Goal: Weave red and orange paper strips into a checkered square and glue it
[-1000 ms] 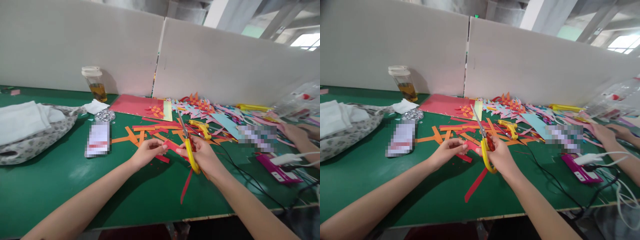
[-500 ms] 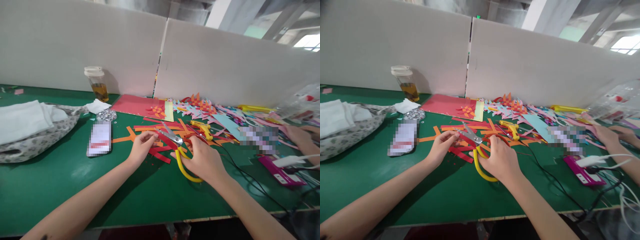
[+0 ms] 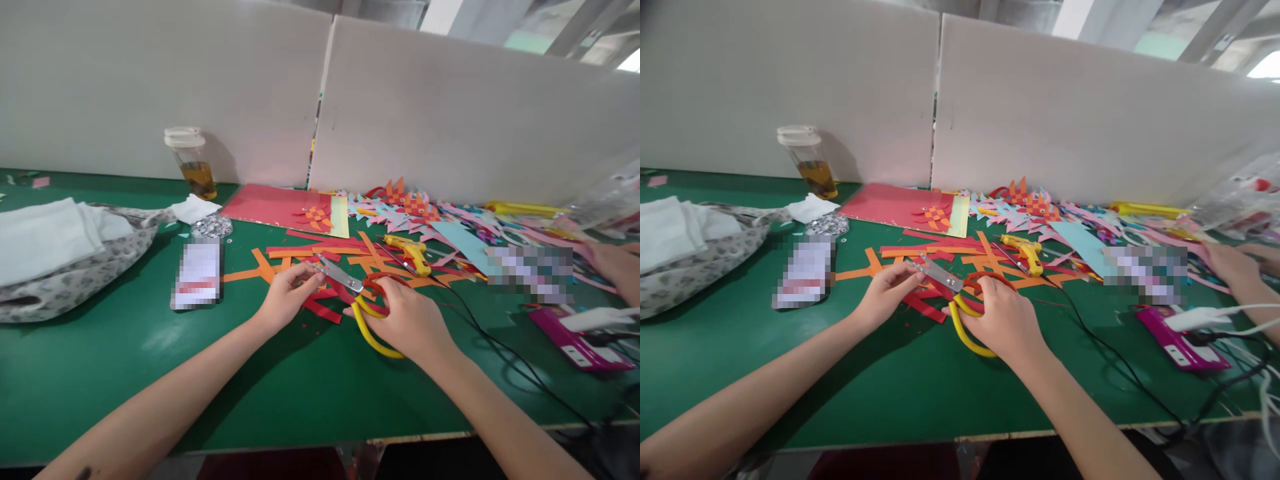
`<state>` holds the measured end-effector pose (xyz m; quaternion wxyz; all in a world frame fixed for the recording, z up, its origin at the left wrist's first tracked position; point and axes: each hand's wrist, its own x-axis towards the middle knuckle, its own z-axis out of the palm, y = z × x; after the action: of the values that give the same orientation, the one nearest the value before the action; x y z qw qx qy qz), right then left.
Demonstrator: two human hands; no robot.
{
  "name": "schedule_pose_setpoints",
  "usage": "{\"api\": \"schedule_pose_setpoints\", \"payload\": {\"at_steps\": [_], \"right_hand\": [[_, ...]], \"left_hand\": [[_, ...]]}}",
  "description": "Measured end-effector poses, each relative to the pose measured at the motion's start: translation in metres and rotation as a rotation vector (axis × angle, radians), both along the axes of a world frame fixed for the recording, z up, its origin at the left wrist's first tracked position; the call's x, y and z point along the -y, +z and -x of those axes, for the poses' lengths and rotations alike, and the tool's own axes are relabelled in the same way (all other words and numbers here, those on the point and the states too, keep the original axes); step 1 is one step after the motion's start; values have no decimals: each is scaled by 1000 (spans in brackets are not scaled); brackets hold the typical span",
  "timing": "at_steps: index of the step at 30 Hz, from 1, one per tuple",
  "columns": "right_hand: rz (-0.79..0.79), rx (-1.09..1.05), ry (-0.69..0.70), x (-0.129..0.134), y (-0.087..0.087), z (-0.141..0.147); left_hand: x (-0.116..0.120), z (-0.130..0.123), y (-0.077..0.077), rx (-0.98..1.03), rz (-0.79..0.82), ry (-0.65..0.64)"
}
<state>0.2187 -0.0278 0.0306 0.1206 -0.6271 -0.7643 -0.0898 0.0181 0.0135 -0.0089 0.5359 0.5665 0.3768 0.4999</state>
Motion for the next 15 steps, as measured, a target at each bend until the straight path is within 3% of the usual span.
{"api": "schedule_pose_setpoints", "payload": {"at_steps": [15], "right_hand": [[16, -37, 0, 4, 2, -2]], "left_hand": [[4, -2, 3, 18, 16, -30]]}}
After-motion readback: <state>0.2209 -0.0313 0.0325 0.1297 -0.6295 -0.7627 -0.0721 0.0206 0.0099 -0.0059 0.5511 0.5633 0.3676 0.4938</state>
